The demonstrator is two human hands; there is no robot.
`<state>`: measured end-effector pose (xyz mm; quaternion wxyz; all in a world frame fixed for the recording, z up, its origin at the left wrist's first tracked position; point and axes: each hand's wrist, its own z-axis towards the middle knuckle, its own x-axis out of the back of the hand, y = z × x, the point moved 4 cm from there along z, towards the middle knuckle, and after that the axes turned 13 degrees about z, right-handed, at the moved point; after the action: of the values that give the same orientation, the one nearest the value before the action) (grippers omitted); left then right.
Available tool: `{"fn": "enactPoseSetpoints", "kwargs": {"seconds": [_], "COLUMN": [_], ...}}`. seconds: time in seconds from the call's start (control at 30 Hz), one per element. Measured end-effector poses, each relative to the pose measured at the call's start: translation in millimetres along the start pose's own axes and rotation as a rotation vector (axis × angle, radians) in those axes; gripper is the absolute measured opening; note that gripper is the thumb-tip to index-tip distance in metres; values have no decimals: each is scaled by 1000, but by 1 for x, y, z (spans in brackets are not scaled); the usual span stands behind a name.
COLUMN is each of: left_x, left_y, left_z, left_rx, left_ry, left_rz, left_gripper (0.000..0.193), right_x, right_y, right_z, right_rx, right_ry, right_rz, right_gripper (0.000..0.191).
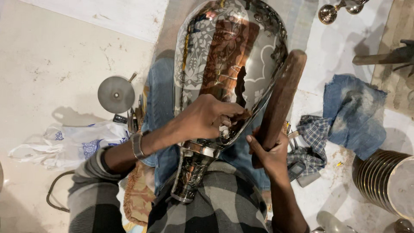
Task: The person holds a large, polished metal vessel on their lap and repeatedly strikes it with a wooden mallet. The person rotates the vessel to access different areas while continuing to hammer the surface.
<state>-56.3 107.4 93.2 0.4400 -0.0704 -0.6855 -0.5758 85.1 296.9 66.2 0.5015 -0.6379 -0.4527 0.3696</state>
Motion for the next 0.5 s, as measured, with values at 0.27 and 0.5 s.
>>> {"fn": "enactPoseSetpoints", "kwargs": {"seconds": [0.27,0.5], "left_x": [3,-3], "left_y": [-1,-3], "left_z": [14,26], "left_rx": [-233,-265], "left_ry": [-100,-184], "left_rz": [-137,-28], "left_gripper": [62,59], "right_x": [13,30], "right_y": [0,-3], "right_z": [-18,-35], "right_rx": [94,226], "right_ry": [83,140], "right_rz": [-110,27], "right_gripper": [25,17]}}
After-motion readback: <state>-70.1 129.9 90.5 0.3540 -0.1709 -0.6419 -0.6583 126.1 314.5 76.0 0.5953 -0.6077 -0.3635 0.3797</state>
